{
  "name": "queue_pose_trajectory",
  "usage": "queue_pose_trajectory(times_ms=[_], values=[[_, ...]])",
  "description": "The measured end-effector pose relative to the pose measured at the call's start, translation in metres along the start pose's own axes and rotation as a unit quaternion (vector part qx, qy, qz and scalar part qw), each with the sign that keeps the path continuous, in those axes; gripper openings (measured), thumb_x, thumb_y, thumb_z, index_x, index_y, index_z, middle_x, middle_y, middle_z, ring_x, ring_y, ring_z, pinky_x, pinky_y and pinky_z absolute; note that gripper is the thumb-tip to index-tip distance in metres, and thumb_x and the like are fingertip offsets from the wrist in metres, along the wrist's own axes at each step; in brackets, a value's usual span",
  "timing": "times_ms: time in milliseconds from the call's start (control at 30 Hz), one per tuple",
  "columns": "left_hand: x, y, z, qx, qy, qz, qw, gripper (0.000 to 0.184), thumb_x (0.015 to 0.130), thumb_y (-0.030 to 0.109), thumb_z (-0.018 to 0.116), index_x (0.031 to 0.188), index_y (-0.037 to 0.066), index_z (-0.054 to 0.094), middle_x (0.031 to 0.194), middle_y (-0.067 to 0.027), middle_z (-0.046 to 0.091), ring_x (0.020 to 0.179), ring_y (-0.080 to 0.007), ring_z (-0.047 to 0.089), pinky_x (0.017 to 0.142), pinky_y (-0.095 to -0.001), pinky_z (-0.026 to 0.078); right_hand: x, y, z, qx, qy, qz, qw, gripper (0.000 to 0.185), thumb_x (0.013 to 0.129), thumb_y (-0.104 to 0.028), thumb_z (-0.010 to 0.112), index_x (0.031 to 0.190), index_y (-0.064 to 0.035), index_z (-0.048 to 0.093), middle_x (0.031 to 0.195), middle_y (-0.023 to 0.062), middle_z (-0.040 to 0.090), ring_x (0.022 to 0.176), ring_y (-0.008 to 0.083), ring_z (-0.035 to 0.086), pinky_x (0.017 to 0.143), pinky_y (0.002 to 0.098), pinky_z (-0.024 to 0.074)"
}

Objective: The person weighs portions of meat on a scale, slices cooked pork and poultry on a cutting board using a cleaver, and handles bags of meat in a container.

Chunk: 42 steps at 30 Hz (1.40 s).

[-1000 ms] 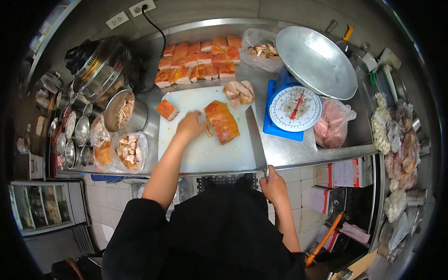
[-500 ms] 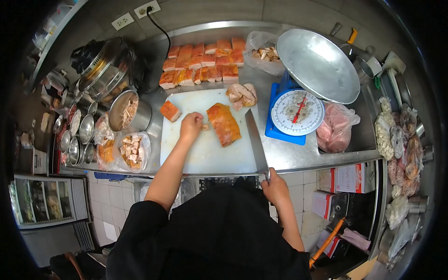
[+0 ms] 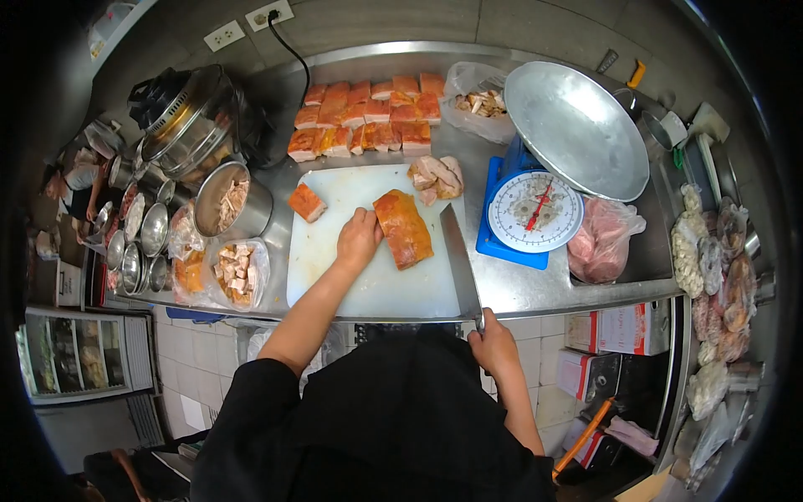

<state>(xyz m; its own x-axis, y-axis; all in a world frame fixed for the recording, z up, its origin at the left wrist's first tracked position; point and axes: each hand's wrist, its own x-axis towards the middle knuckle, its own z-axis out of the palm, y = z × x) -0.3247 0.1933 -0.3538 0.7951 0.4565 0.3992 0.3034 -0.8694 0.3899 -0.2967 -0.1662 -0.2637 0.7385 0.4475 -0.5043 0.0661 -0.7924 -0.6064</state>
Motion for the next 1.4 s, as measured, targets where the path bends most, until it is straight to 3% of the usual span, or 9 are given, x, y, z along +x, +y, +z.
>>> queue_pose_trajectory(times_ms=[67, 133, 267, 333, 567, 700, 867, 1200, 1400], values=[[0.004, -0.008, -0.002, -0.002, -0.014, 0.018, 1.000, 0.014, 0.086, 0.012, 0.070, 0.094, 0.005, 0.060, 0.095, -0.0157, 0.059, 0.079, -0.0385, 0.064, 0.069, -0.0482, 0.054, 0.002, 0.001, 0.000, -0.004, -0.002, 0.004, 1.000, 0.045, 0.087, -0.018, 0.062, 0.128, -0.0001, 0.052, 0.091, 0.0288, 0.070, 0.089, 0.0484, 0.067, 0.081, 0.0539, 0.0528], [0.005, -0.009, -0.004, -0.010, -0.014, 0.015, 1.000, 0.014, 0.087, 0.012, 0.069, 0.095, 0.006, 0.060, 0.095, -0.0161, 0.059, 0.079, -0.0389, 0.064, 0.069, -0.0486, 0.054, 0.006, 0.014, 0.007, -0.026, 0.031, -0.043, 0.998, 0.031, 0.089, -0.011, 0.058, 0.119, -0.0036, 0.052, 0.068, 0.0148, 0.065, 0.052, 0.0254, 0.065, 0.053, 0.0407, 0.0514], [0.006, -0.017, -0.006, -0.055, -0.055, 0.007, 0.997, 0.017, 0.088, 0.012, 0.069, 0.101, 0.007, 0.060, 0.102, -0.0162, 0.059, 0.087, -0.0386, 0.066, 0.076, -0.0486, 0.055, 0.006, 0.017, 0.011, -0.015, 0.045, -0.050, 0.998, 0.030, 0.088, -0.011, 0.058, 0.117, -0.0040, 0.052, 0.067, 0.0150, 0.064, 0.053, 0.0258, 0.065, 0.053, 0.0409, 0.0508], [0.000, -0.023, -0.008, -0.055, -0.057, 0.011, 0.997, 0.015, 0.089, 0.012, 0.068, 0.101, 0.007, 0.060, 0.101, -0.0163, 0.060, 0.085, -0.0393, 0.065, 0.075, -0.0491, 0.055, 0.002, 0.010, 0.008, -0.011, 0.023, -0.016, 1.000, 0.040, 0.087, -0.018, 0.062, 0.123, -0.0023, 0.055, 0.092, 0.0295, 0.069, 0.092, 0.0497, 0.067, 0.082, 0.0551, 0.0524], [-0.029, -0.038, -0.037, -0.057, -0.019, -0.054, 0.997, 0.008, 0.093, 0.013, 0.066, 0.096, 0.007, 0.063, 0.097, -0.0157, 0.061, 0.080, -0.0411, 0.066, 0.072, -0.0506, 0.055, -0.020, -0.025, 0.000, 0.002, 0.026, 0.005, 1.000, 0.040, 0.087, -0.019, 0.064, 0.123, -0.0042, 0.055, 0.089, 0.0285, 0.069, 0.088, 0.0490, 0.067, 0.078, 0.0548, 0.0517], [-0.046, -0.039, -0.052, -0.078, -0.012, -0.082, 0.994, 0.011, 0.093, 0.016, 0.068, 0.100, 0.007, 0.067, 0.096, -0.0144, 0.063, 0.084, -0.0379, 0.065, 0.074, -0.0481, 0.053, -0.048, -0.086, -0.002, -0.052, 0.034, -0.107, 0.992, 0.037, 0.090, -0.018, 0.066, 0.122, -0.0038, 0.054, 0.085, 0.0282, 0.068, 0.084, 0.0486, 0.067, 0.075, 0.0549, 0.0509], [-0.065, -0.028, -0.077, -0.038, -0.003, 0.044, 0.998, 0.013, 0.090, 0.013, 0.068, 0.102, 0.007, 0.068, 0.097, -0.0099, 0.060, 0.097, -0.0298, 0.060, 0.088, -0.0433, 0.049, -0.032, -0.140, 0.035, -0.128, 0.083, -0.215, 0.965, 0.028, 0.094, -0.016, 0.063, 0.117, -0.0012, 0.053, 0.082, 0.0257, 0.069, 0.079, 0.0474, 0.067, 0.073, 0.0554, 0.0527], [-0.072, -0.054, -0.066, -0.109, -0.003, 0.005, 0.994, 0.028, 0.082, -0.001, 0.067, 0.109, 0.007, 0.067, 0.104, -0.0142, 0.061, 0.100, -0.0350, 0.060, 0.087, -0.0438, 0.049, 0.008, -0.150, 0.094, -0.259, 0.045, -0.085, 0.961, 0.025, 0.096, -0.017, 0.058, 0.112, 0.0003, 0.051, 0.091, 0.0270, 0.071, 0.087, 0.0471, 0.069, 0.080, 0.0559, 0.0535], [-0.053, -0.060, -0.077, -0.371, -0.038, -0.242, 0.896, 0.025, 0.090, 0.003, 0.068, 0.114, 0.005, 0.065, 0.100, -0.0108, 0.063, 0.086, -0.0220, 0.063, 0.077, -0.0339, 0.052, -0.015, -0.142, 0.085, -0.276, -0.013, -0.099, 0.956, 0.028, 0.096, -0.019, 0.059, 0.115, -0.0002, 0.052, 0.093, 0.0278, 0.071, 0.092, 0.0475, 0.068, 0.084, 0.0565, 0.0526]])
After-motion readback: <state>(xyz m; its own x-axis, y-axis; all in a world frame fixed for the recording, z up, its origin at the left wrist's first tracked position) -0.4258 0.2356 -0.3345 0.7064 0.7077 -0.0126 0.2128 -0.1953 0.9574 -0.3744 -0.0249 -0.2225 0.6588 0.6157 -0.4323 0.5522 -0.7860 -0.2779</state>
